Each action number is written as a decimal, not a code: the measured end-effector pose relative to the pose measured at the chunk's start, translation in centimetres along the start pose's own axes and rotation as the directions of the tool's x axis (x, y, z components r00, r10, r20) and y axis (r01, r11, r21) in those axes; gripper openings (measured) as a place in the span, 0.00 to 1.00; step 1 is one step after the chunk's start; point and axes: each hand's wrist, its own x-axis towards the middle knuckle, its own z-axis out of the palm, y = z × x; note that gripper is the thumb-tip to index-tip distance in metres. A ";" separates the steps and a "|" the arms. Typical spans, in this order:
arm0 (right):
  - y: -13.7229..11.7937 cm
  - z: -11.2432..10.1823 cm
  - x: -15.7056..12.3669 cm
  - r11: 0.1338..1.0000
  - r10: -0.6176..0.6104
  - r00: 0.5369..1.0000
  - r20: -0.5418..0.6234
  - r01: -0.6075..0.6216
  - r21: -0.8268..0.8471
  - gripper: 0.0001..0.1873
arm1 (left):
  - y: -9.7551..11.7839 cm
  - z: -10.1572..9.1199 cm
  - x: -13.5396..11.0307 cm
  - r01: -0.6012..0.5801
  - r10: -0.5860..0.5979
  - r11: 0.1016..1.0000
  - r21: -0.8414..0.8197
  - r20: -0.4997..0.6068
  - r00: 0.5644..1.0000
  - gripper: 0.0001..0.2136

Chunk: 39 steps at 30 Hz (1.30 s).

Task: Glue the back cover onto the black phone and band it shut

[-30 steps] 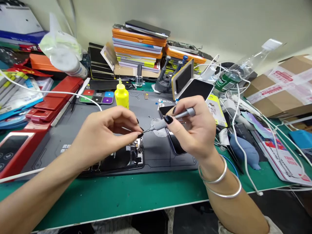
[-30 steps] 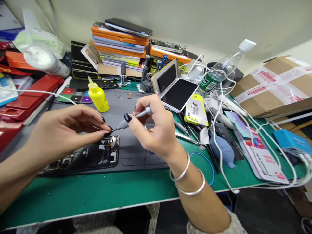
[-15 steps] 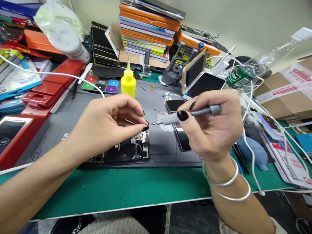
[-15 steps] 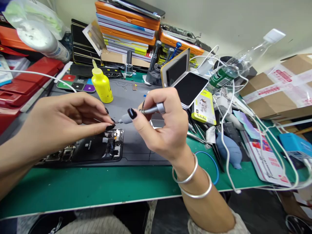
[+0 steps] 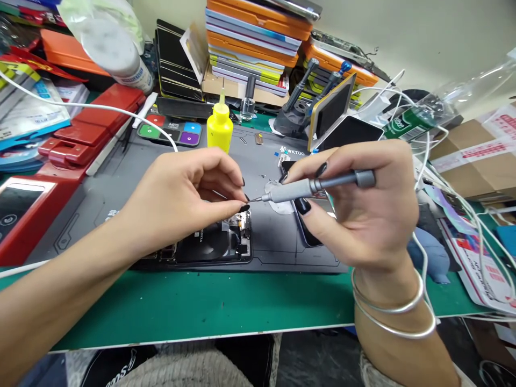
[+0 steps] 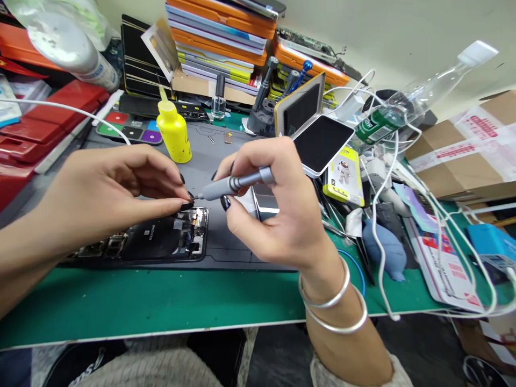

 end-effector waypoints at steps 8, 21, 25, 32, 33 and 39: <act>-2.6 -0.2 -0.2 0.969 -0.032 0.998 0.058 0.045 -0.243 0.11 | 0.4 0.3 -0.4 0.009 -0.014 0.999 0.040 0.122 0.992 0.07; -4.1 0.2 0.0 0.977 0.114 0.808 0.578 0.015 -0.214 0.07 | 0.6 -0.7 -0.8 -0.176 0.019 0.965 0.196 0.616 0.788 0.14; -3.9 0.3 -0.1 0.986 0.089 0.799 0.594 0.015 -0.167 0.06 | 0.4 -0.8 -0.9 -0.201 0.034 0.957 0.210 0.607 0.794 0.13; -4.0 0.6 0.1 0.982 0.046 0.749 0.661 0.086 -0.166 0.08 | 0.4 -0.8 -1.0 -0.235 0.066 0.949 0.212 0.593 0.802 0.12; -4.1 0.9 0.1 0.966 0.032 0.772 0.635 0.138 -0.216 0.07 | 0.3 -0.8 -1.0 -0.250 0.080 0.944 0.215 0.585 0.807 0.11; -4.0 2.0 -0.2 0.902 -0.090 0.919 0.383 0.238 -0.361 0.11 | -0.6 -0.4 -1.0 -0.358 0.160 0.878 0.319 0.510 0.845 0.08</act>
